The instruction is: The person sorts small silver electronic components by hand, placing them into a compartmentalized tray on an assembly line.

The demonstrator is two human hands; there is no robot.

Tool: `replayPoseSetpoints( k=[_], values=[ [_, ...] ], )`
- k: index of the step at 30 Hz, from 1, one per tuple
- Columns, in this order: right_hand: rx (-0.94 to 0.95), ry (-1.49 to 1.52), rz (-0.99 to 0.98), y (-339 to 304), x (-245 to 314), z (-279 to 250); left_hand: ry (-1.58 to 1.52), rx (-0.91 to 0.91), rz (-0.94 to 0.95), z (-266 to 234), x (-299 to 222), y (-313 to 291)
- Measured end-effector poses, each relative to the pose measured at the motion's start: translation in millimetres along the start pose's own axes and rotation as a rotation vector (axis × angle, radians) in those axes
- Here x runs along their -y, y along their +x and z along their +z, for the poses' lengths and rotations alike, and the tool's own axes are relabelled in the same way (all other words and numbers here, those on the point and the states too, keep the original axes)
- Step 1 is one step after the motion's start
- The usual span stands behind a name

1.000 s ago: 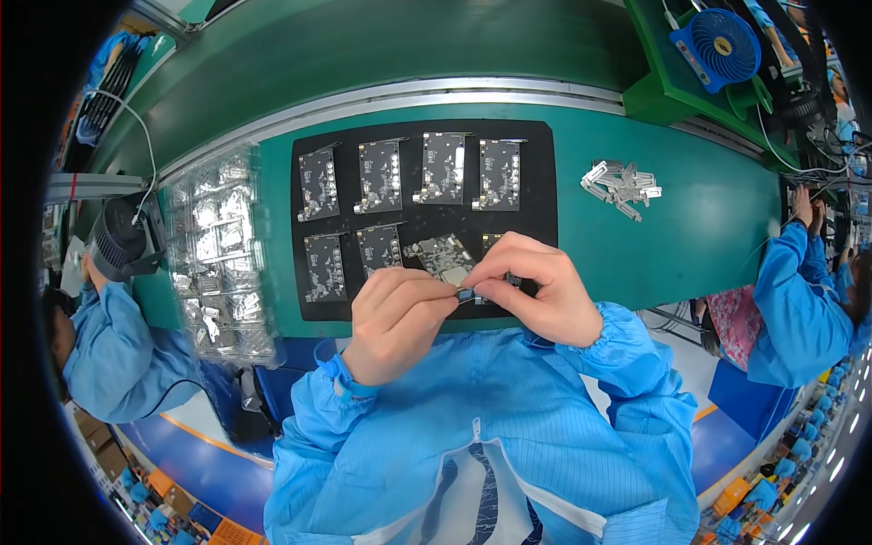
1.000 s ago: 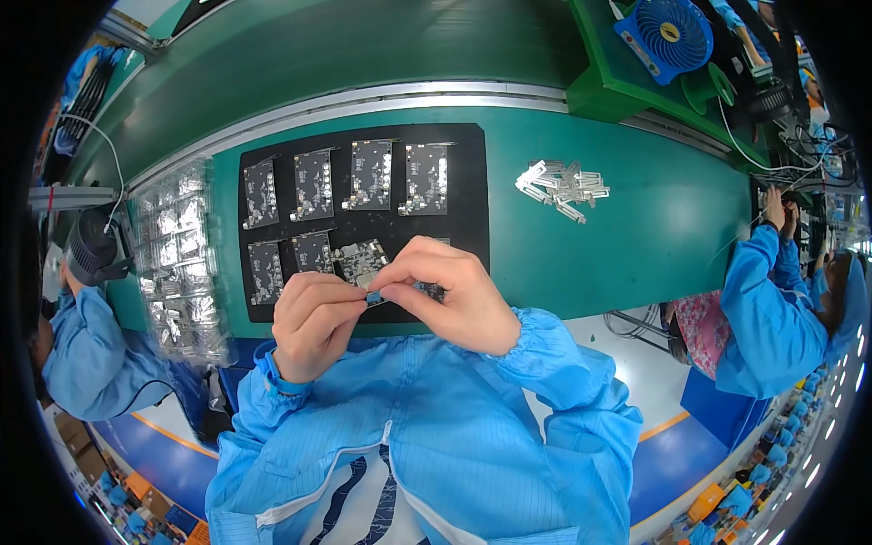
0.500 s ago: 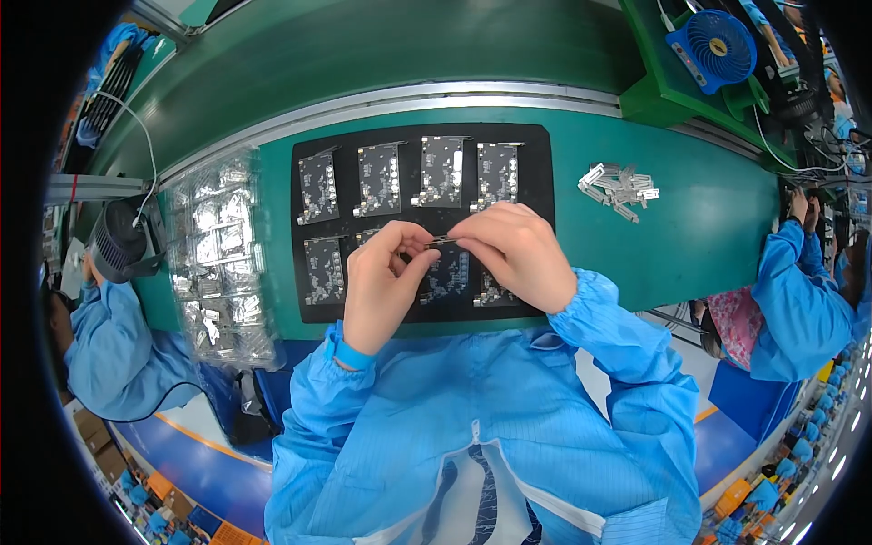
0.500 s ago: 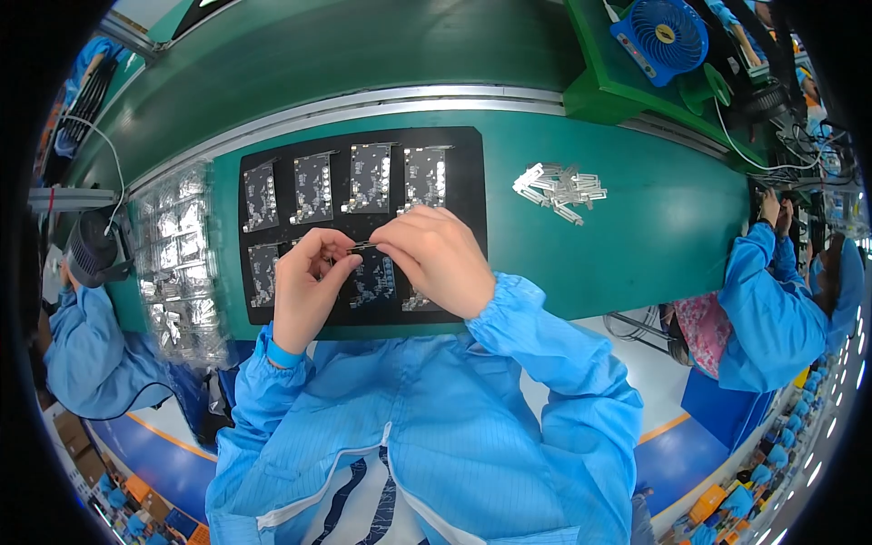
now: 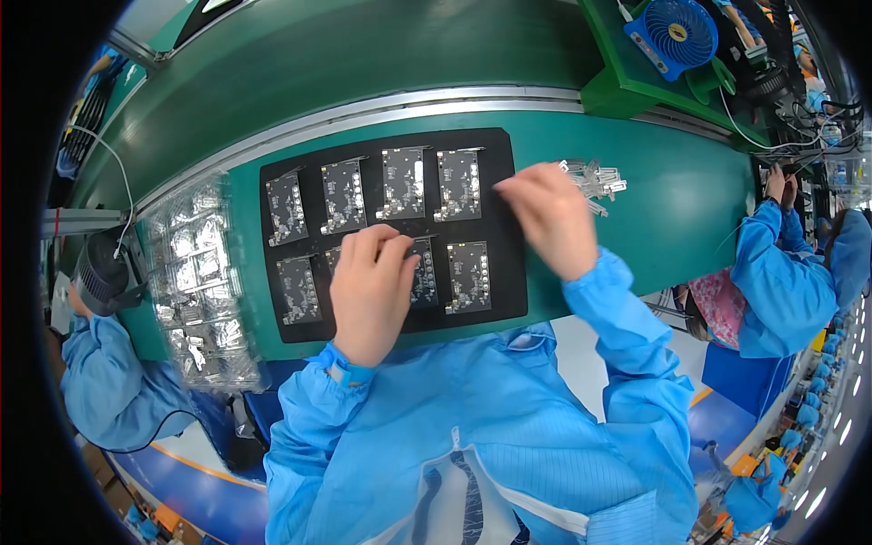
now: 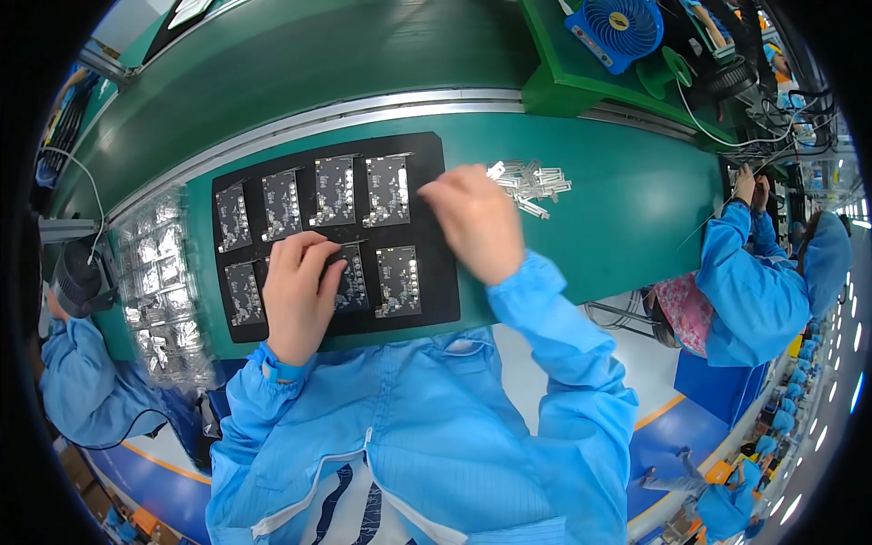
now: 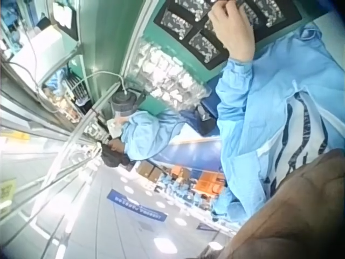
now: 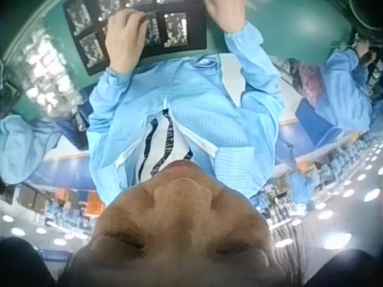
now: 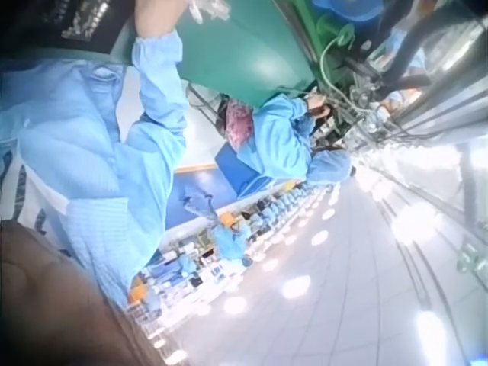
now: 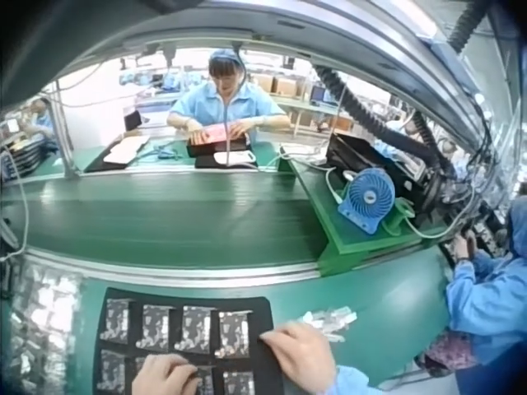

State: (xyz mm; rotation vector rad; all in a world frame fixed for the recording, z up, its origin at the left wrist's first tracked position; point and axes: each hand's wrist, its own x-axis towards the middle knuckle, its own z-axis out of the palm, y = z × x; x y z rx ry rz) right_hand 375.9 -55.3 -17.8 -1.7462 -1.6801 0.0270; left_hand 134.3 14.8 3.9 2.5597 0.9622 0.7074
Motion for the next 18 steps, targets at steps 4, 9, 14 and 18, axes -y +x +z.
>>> replayPoseSetpoints(
  k=[4,9,14,18],
  values=[
    [0.057,-0.190,0.063,-4,-37,-29,-0.057,0.140,0.070,15,-14,-2],
    [0.077,-0.184,0.023,-9,-54,-25,0.044,0.188,0.131,25,-27,1],
    [0.129,-0.143,0.031,-6,-62,-33,0.061,0.173,0.144,24,-31,6],
    [0.137,-0.037,0.075,-5,-56,-47,-0.462,0.284,-0.057,13,-32,9]
  ],
)
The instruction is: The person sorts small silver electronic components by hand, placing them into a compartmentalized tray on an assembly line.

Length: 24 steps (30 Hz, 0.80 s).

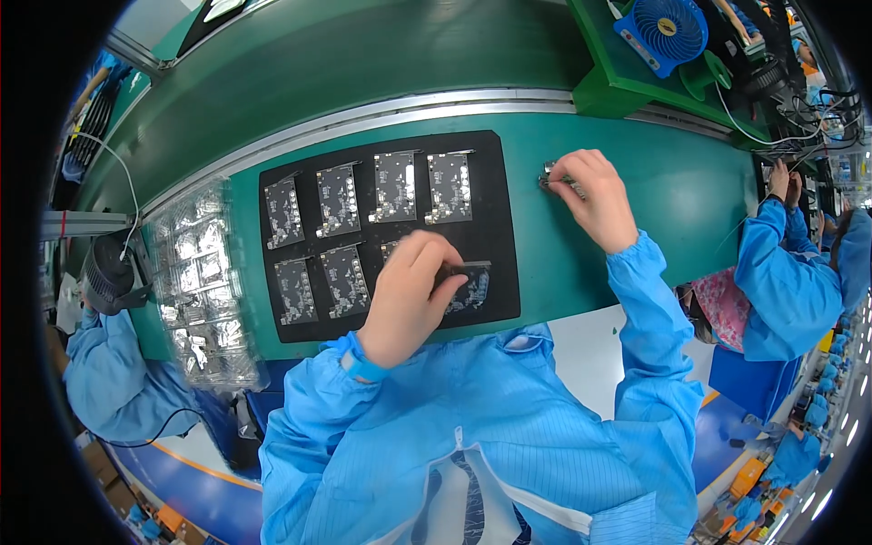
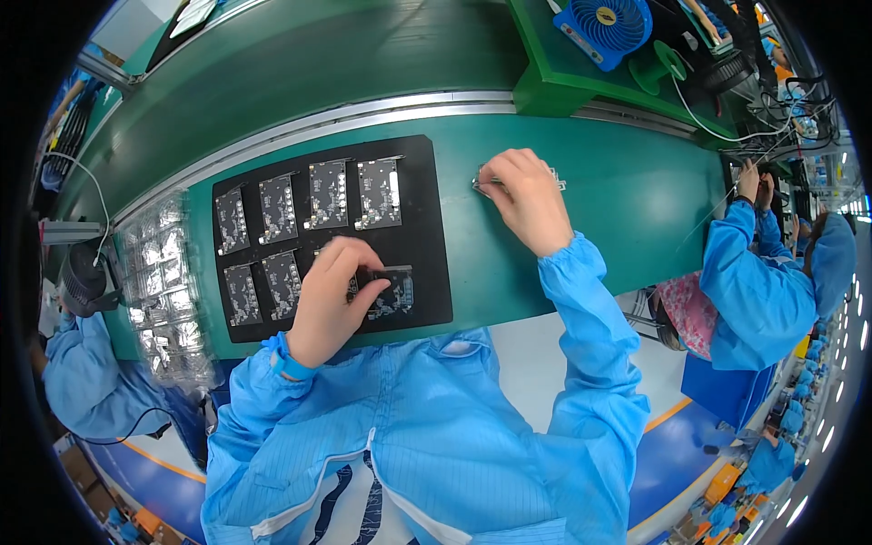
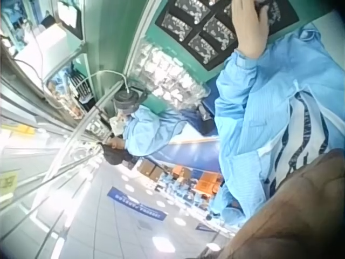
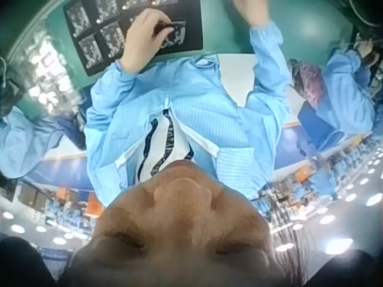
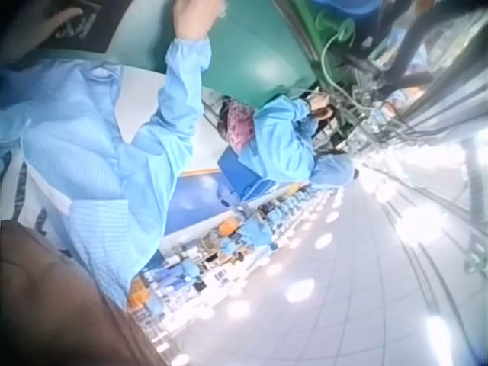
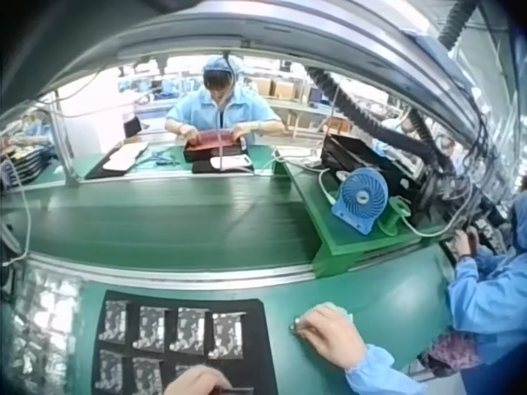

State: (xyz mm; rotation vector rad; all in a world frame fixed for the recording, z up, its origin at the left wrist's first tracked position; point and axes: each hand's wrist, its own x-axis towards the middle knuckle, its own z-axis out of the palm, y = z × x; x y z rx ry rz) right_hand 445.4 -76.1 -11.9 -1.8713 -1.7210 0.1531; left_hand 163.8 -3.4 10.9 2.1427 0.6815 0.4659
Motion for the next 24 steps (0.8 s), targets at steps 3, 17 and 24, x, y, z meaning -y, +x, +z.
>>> replayPoseSetpoints(
  k=[3,17,24],
  values=[
    [-0.063,0.171,0.117,-4,29,-13,-0.235,-0.022,0.052,-2,-7,-3],
    [0.229,0.929,0.219,-24,107,-4,0.221,-0.262,0.622,-9,-5,0],
    [0.244,0.922,0.227,-25,108,-4,0.250,-0.241,0.685,-9,-3,-1]
  ],
)
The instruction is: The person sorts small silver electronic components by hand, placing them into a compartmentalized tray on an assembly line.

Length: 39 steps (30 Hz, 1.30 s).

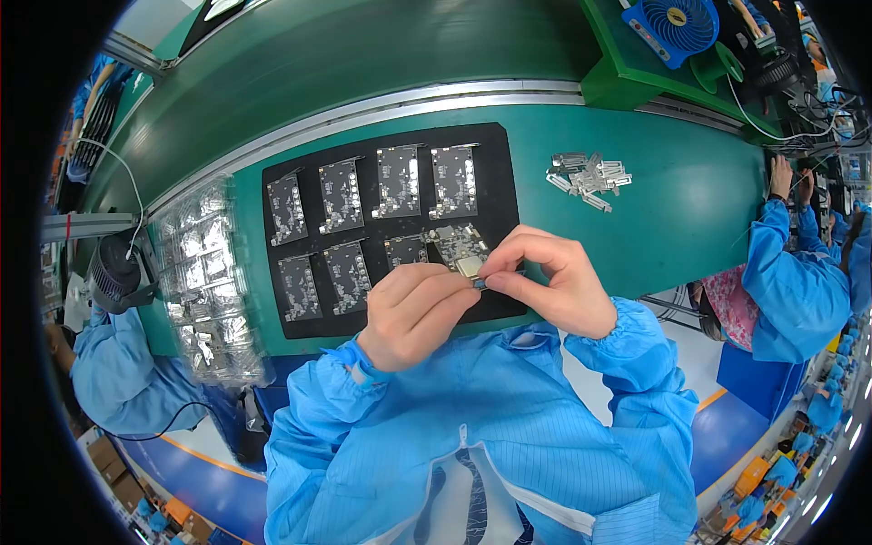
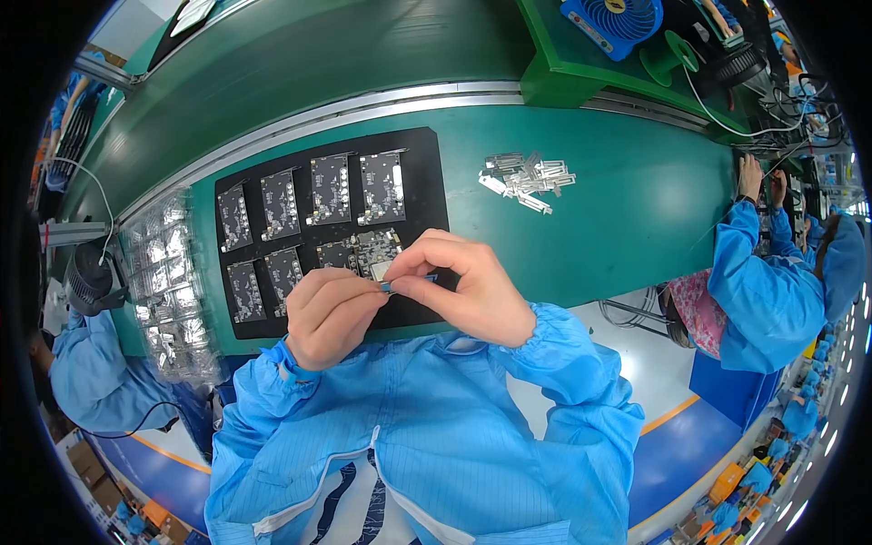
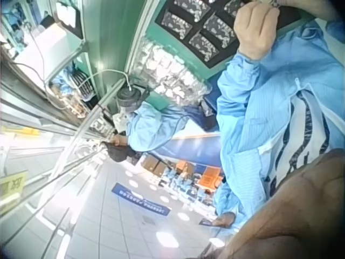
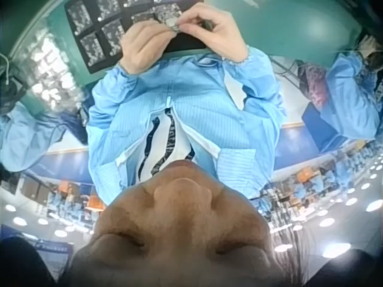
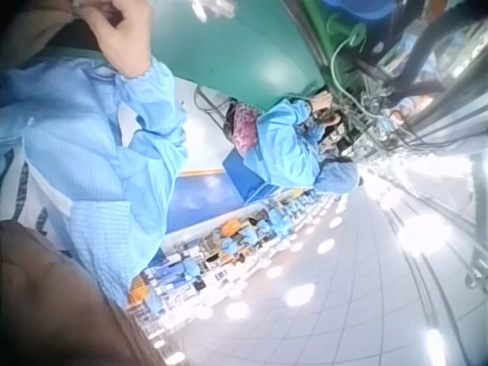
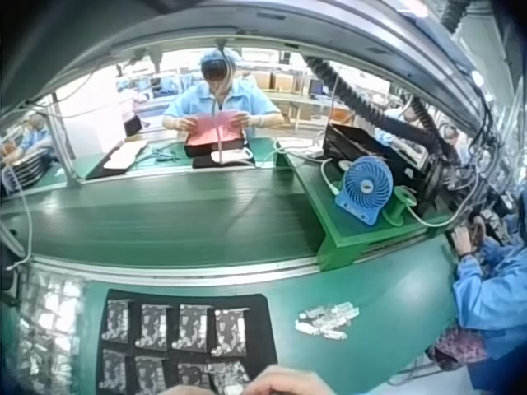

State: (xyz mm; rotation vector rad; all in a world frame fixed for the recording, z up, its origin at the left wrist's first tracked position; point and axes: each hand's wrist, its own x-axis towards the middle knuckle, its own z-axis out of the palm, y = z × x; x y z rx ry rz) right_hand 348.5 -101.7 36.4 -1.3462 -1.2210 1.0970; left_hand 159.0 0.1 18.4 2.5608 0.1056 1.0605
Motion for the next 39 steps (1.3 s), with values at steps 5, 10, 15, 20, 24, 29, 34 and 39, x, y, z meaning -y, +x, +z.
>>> replayPoseSetpoints(
  k=[5,10,15,20,24,29,34,39],
  values=[
    [0.012,-0.015,0.012,-1,-2,-1,-0.010,-0.006,-0.018,1,-1,0],
    [0.043,-0.176,-0.120,3,0,-11,-0.307,0.007,-0.538,-3,-13,9],
    [0.069,-0.359,-0.172,6,-9,-13,-0.624,0.072,-0.937,4,-3,5],
    [0.013,-0.502,-0.240,19,-38,-9,-0.546,0.066,-0.969,20,11,3],
    [-0.029,-0.542,-0.277,25,-55,-3,-0.257,0.099,-0.767,27,17,1],
    [-0.098,-0.627,-0.332,26,-64,6,-0.012,0.141,-0.608,31,17,-6],
    [-0.100,-0.704,-0.383,25,-65,8,0.132,0.191,-0.578,31,11,-5],
    [-0.094,-0.749,-0.400,20,-57,8,0.126,0.120,-0.554,18,9,-3]
  ],
)
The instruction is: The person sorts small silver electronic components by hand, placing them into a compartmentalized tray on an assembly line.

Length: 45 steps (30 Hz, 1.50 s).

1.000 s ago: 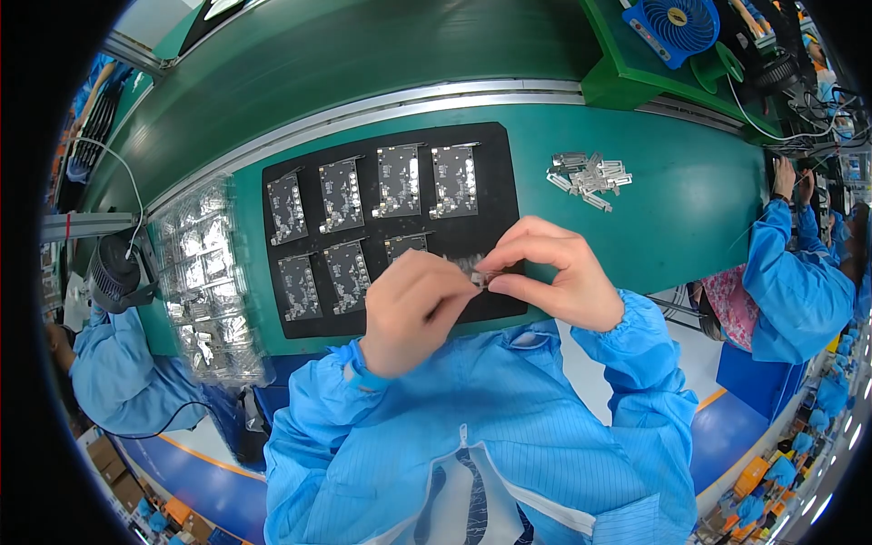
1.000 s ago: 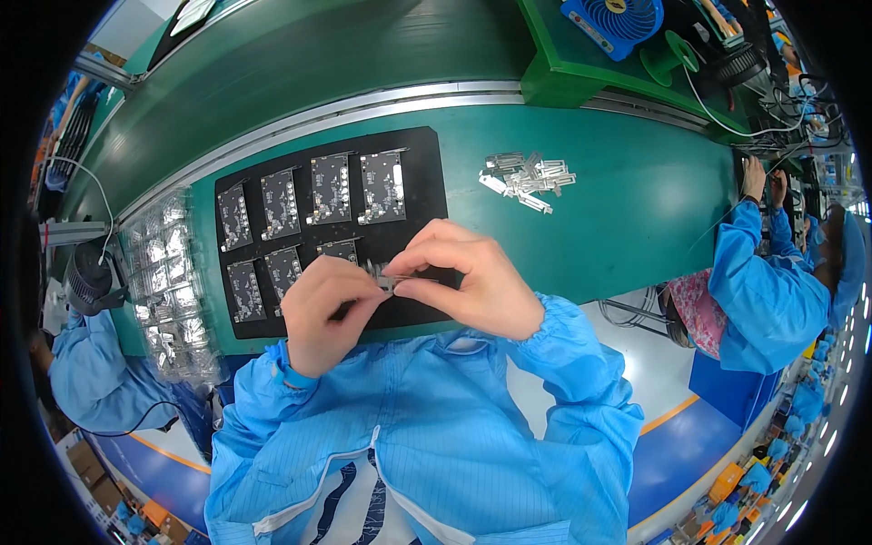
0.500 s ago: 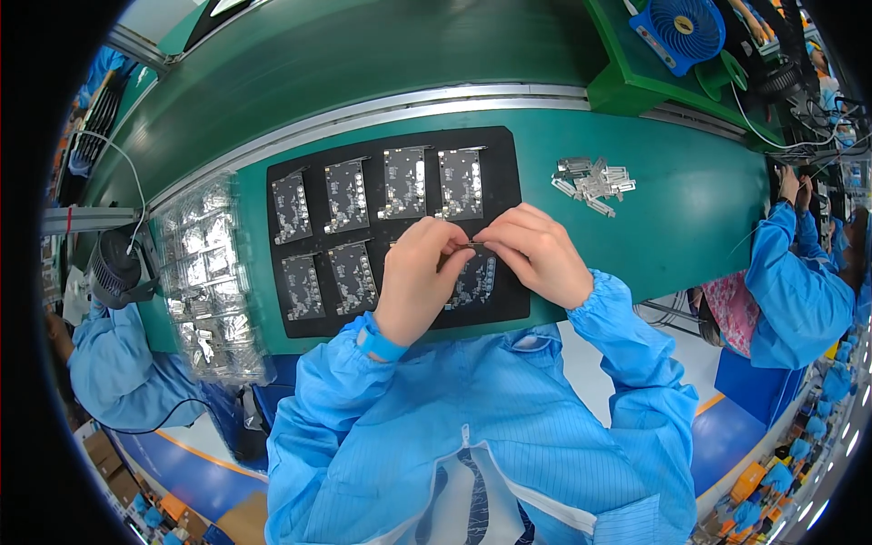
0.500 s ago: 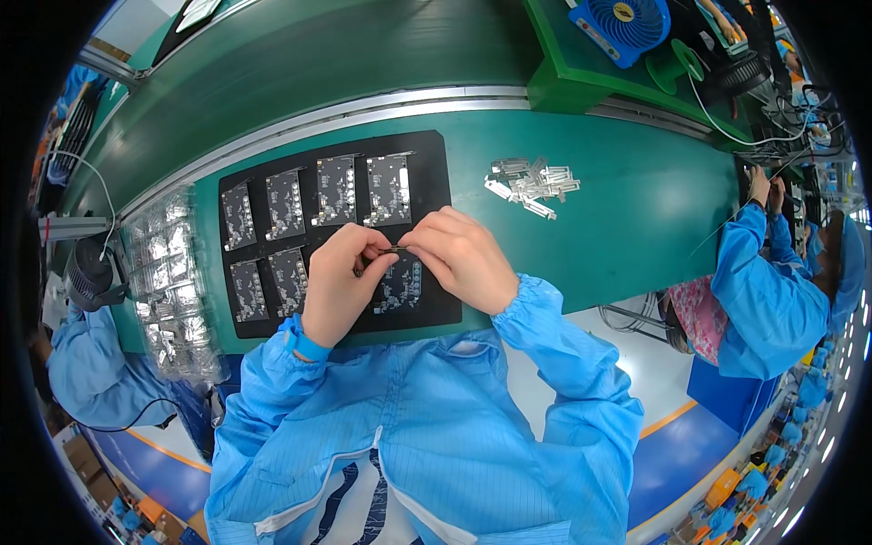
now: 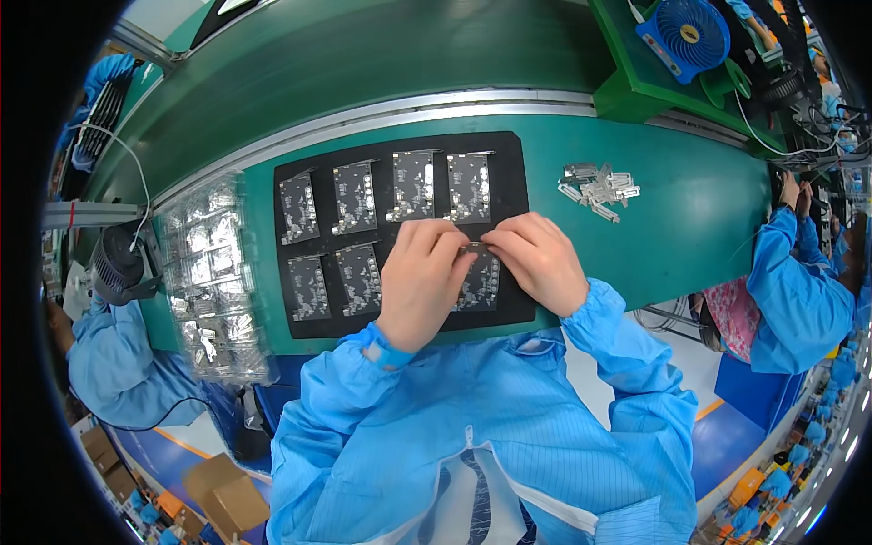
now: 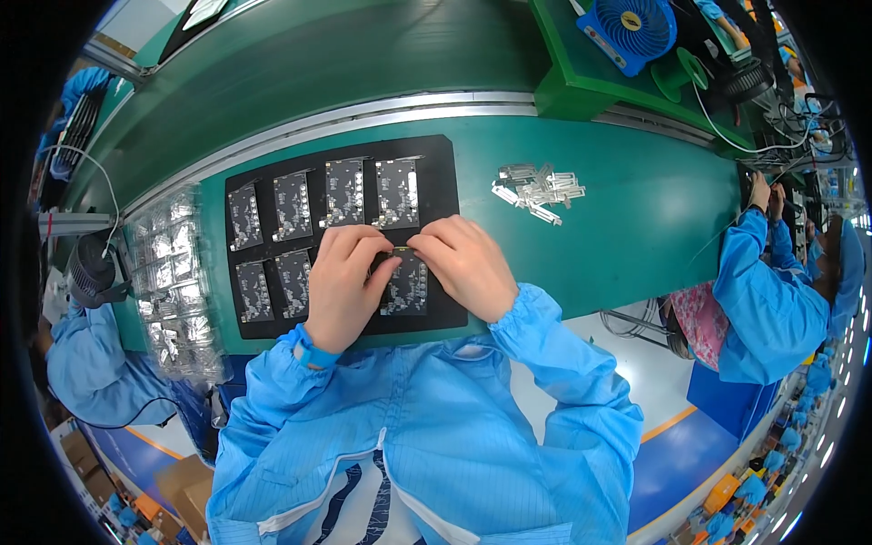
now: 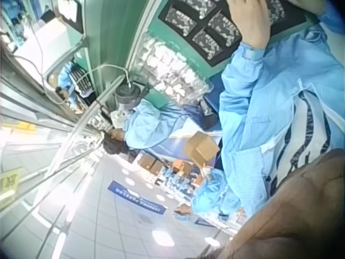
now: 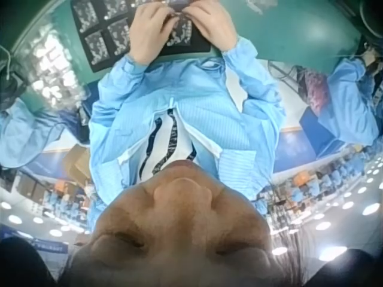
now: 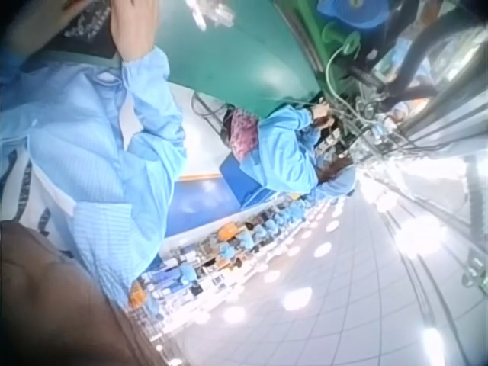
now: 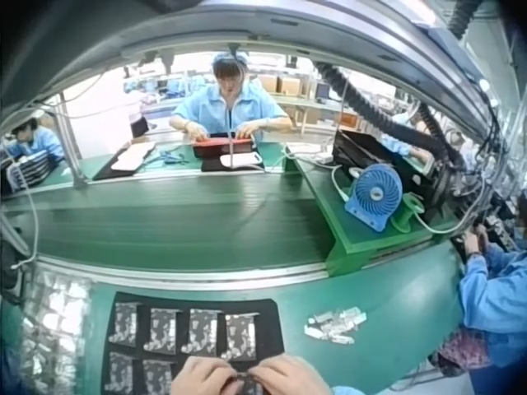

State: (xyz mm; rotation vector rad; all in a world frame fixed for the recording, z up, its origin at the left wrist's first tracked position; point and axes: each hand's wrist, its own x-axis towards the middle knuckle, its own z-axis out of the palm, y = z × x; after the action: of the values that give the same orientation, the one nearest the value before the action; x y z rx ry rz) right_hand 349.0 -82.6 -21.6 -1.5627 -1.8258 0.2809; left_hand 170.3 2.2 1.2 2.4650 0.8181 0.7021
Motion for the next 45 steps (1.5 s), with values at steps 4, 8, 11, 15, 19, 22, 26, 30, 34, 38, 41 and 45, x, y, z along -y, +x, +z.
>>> replayPoseSetpoints(
  k=[4,8,11,15,19,22,26,30,34,38,41,45],
  values=[
    [-0.111,-0.015,0.176,-17,-2,-12,-0.030,-0.100,-0.089,-33,11,-11],
    [-0.158,0.057,0.418,-39,5,-18,0.125,-0.214,-0.303,-74,46,-45],
    [-0.193,0.174,0.510,-47,14,-10,0.235,-0.261,-0.441,-95,74,-79],
    [-0.184,0.276,0.633,-43,19,-9,0.173,-0.247,-0.583,-98,92,-100],
    [-0.192,0.516,0.712,-41,-9,4,-0.069,-0.304,-0.691,-93,102,-96],
    [-0.144,0.559,0.690,-24,-11,5,-0.166,-0.359,-0.658,-98,113,-98],
    [-0.197,1.005,0.641,-16,-16,17,-0.492,-0.442,-0.702,-100,125,-93],
    [0.115,0.712,0.682,-10,-12,-12,-0.533,-0.503,-0.680,-97,138,-93],
    [0.013,1.002,0.524,-20,-11,-14,-0.631,-0.540,-0.699,-99,130,-91],
    [-0.174,1.320,0.569,-47,-25,-4,-0.771,-0.527,-0.688,-104,105,-77],
    [-0.339,1.513,0.569,-69,-19,-24,-0.883,-0.420,-0.571,-104,82,-54],
    [-0.598,1.429,0.612,-104,-14,-51,-0.923,-0.336,-0.508,-78,65,-23]
  ],
)
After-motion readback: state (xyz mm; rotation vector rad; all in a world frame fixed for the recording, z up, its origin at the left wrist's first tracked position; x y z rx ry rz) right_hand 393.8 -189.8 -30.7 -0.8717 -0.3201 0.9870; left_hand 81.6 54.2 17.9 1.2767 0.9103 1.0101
